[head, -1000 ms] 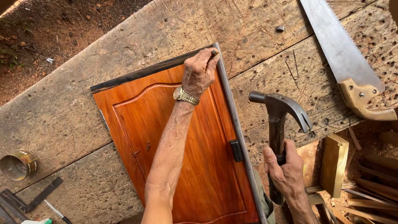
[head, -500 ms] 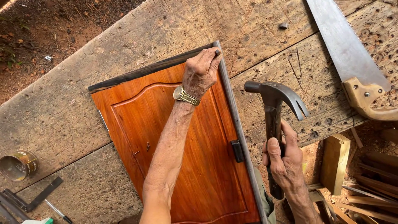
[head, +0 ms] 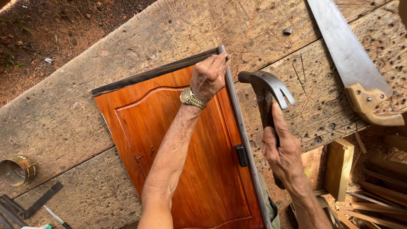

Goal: The person hammers nails into the metal frame of a wooden cabinet door, then uses a hand saw to trim the frame edge. Finally, they use an angle grinder to smooth the metal frame along the door's perimeter.

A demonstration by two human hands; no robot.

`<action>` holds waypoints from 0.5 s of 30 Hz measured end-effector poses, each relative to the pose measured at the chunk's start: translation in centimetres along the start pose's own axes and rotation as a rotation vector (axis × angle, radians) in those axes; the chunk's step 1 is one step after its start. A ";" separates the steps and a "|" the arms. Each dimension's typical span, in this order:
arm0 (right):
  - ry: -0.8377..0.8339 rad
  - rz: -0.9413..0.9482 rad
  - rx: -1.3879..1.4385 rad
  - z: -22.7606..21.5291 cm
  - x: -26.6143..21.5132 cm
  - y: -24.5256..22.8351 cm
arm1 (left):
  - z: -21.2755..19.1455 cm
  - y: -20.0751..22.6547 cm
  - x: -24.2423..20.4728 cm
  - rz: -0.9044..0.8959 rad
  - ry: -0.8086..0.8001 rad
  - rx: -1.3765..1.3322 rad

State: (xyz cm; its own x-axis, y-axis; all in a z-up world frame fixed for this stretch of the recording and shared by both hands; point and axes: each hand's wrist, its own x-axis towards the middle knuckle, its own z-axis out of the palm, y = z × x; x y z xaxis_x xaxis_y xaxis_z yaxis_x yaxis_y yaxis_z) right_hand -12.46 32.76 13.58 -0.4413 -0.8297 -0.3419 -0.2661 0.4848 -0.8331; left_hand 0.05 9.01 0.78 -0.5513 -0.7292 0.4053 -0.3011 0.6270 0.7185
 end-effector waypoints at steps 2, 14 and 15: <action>0.021 -0.045 -0.071 0.2 0.8 -0.7 | 0.0 0.0 0.3 0.038 0.000 0.021; 0.111 -0.533 0.136 -3.4 1.0 -6.0 | 0.3 -0.4 0.2 0.143 0.040 0.137; 0.032 -0.402 -0.048 -2.8 2.7 -6.2 | 0.3 -0.2 0.3 0.125 0.046 0.110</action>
State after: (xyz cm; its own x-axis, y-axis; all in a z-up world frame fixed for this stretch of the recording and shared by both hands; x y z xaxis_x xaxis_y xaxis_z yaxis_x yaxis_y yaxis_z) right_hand -14.43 28.25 19.05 -0.3202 -0.9471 0.0210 -0.4625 0.1369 -0.8760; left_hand -0.30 8.71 0.55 -0.5545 -0.6536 0.5151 -0.3167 0.7381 0.5957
